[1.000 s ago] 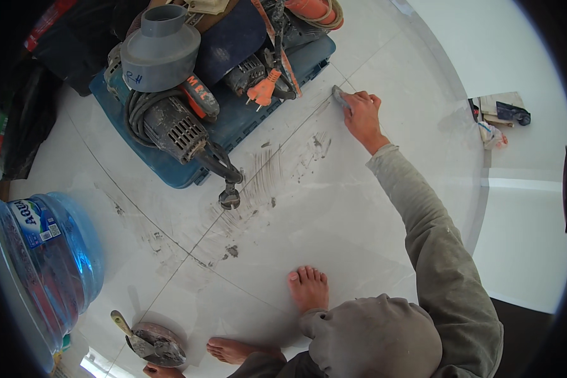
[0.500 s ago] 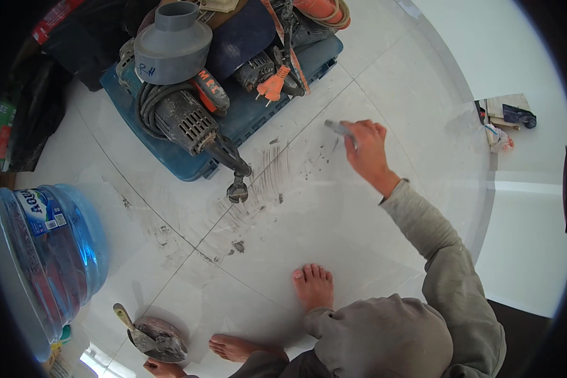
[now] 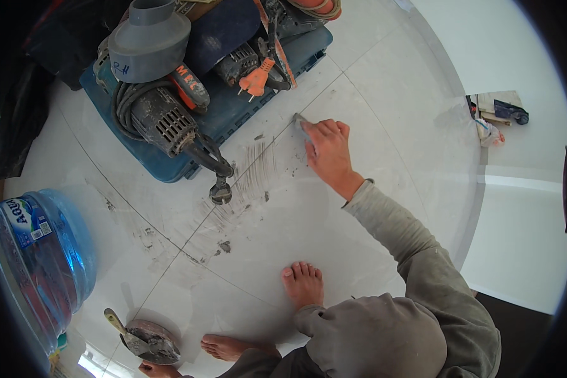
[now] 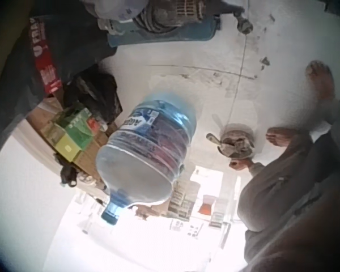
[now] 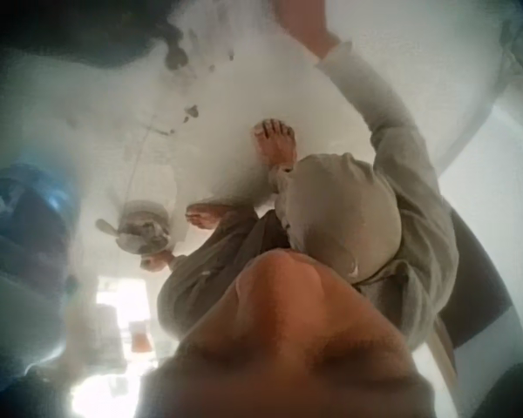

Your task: The person fills a narrow gap between two white floor tiles with a grey material using a small flexible spreader tool, then uses a metal putty knife to scrape the excess material from the surface of the tiles.

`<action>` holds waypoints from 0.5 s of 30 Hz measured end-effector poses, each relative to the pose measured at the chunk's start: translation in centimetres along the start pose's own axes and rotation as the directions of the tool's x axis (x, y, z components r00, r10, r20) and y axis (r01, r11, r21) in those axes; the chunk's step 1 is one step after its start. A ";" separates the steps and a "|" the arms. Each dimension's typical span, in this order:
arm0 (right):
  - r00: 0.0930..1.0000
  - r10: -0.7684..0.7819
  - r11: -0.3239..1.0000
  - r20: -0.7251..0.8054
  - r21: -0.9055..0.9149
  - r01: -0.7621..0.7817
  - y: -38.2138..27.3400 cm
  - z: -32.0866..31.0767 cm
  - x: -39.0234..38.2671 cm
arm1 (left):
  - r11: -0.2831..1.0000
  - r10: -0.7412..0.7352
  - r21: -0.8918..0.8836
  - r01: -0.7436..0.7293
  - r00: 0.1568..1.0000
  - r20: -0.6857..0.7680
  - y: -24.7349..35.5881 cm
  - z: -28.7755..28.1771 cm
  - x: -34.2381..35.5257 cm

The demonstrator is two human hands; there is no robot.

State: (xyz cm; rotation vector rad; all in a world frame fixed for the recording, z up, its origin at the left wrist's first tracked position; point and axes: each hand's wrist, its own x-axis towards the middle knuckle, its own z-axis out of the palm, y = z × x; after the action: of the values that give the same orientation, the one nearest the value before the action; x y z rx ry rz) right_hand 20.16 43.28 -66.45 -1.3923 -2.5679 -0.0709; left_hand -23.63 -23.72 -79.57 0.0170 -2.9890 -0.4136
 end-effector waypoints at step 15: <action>0.978 0.107 0.991 -0.181 -0.056 -0.119 3.3 -0.8 2.1 | 0.998 -0.024 -0.062 0.023 0.999 -0.022 0.1 -0.3 0.4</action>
State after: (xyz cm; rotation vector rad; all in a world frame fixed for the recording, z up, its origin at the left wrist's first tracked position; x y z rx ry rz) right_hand 21.96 46.67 -65.43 -1.4810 -2.3571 -0.2524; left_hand -23.97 -23.73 -79.23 0.0506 -2.9546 -0.5040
